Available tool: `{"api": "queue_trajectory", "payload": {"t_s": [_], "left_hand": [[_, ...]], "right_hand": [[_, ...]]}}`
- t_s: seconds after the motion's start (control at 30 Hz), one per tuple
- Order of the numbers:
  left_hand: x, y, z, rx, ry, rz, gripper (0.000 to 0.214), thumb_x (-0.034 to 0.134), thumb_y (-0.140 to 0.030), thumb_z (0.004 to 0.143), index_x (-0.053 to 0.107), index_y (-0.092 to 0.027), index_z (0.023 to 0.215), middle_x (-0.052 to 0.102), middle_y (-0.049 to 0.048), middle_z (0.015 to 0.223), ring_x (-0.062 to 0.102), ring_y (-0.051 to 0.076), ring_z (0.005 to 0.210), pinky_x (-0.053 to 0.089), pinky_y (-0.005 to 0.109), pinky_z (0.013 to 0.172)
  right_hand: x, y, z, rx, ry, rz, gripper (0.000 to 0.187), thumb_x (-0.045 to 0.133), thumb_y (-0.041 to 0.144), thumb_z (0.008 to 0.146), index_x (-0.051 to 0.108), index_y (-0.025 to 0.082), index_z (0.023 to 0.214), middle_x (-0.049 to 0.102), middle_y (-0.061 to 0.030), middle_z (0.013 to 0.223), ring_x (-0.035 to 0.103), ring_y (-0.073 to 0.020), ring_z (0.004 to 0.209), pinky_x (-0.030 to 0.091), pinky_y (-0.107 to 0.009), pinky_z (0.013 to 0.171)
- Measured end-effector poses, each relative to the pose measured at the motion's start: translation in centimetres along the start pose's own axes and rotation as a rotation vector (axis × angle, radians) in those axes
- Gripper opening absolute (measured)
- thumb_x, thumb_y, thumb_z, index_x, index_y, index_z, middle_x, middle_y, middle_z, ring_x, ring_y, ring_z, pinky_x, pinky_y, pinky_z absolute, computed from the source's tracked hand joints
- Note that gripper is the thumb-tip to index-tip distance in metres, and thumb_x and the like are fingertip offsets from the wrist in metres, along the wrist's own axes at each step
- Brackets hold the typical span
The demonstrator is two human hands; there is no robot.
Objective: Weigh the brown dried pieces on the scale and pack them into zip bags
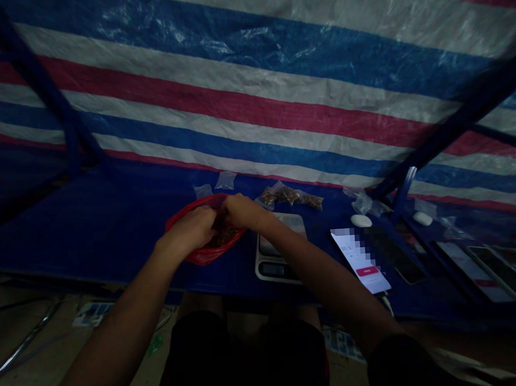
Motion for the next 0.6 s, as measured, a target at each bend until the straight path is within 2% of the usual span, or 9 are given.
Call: {"api": "queue_trajectory", "payload": {"t_s": [0.13, 0.23, 0.33, 0.47, 0.6], "left_hand": [[-0.1, 0.2, 0.0, 0.024, -0.013, -0.025, 0.020, 0.067, -0.015, 0.090, 0.081, -0.022, 0.101, 0.083, 0.0116, 0.109, 0.078, 0.028, 0.101, 0.056, 0.034, 0.086], [-1.0, 0.1, -0.3, 0.038, -0.076, -0.014, 0.022, 0.065, -0.017, 0.090, 0.083, -0.025, 0.100, 0.085, 0.0089, 0.106, 0.079, 0.028, 0.099, 0.056, 0.034, 0.084], [-1.6, -0.2, -0.9, 0.044, -0.062, -0.039, 0.025, 0.063, -0.017, 0.091, 0.084, -0.025, 0.102, 0.085, 0.0086, 0.105, 0.079, 0.028, 0.098, 0.055, 0.035, 0.082], [-2.4, -0.5, -1.4, 0.090, -0.091, -0.115, 0.026, 0.064, -0.018, 0.091, 0.086, -0.027, 0.101, 0.086, 0.0063, 0.102, 0.080, 0.027, 0.094, 0.054, 0.035, 0.079], [-2.9, -0.6, -1.5, 0.140, -0.163, -0.194, 0.025, 0.068, -0.019, 0.087, 0.087, -0.029, 0.100, 0.087, 0.0045, 0.105, 0.080, 0.026, 0.095, 0.056, 0.033, 0.086]], "right_hand": [[0.2, -0.3, -0.3, -0.017, -0.024, 0.017, 0.024, 0.065, 0.016, 0.097, 0.082, 0.015, 0.114, 0.083, -0.0169, 0.120, 0.079, -0.0281, 0.111, 0.056, -0.031, 0.091], [-0.6, -0.7, -0.8, -0.008, -0.087, 0.037, 0.026, 0.061, 0.011, 0.097, 0.083, 0.016, 0.111, 0.083, -0.0153, 0.118, 0.078, -0.0264, 0.109, 0.054, -0.030, 0.091], [-1.7, -0.5, -1.7, -0.029, -0.119, 0.083, 0.029, 0.061, 0.007, 0.095, 0.084, 0.016, 0.109, 0.084, -0.0141, 0.116, 0.078, -0.0250, 0.108, 0.053, -0.030, 0.092], [-4.3, -0.2, -3.8, -0.114, -0.185, 0.218, 0.028, 0.064, 0.005, 0.092, 0.087, 0.018, 0.100, 0.086, -0.0074, 0.102, 0.078, -0.0202, 0.095, 0.052, -0.028, 0.086], [-7.6, -2.6, -7.4, -0.103, -0.315, 0.319, 0.021, 0.069, 0.009, 0.091, 0.087, 0.019, 0.094, 0.086, -0.0050, 0.093, 0.078, -0.0187, 0.083, 0.052, -0.028, 0.077]]}}
Point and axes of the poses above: each hand's wrist, its own z-axis towards the middle knuckle, its own x-axis out of the palm, y = z × x, the point moved 9 cm from there along z, towards the middle knuckle
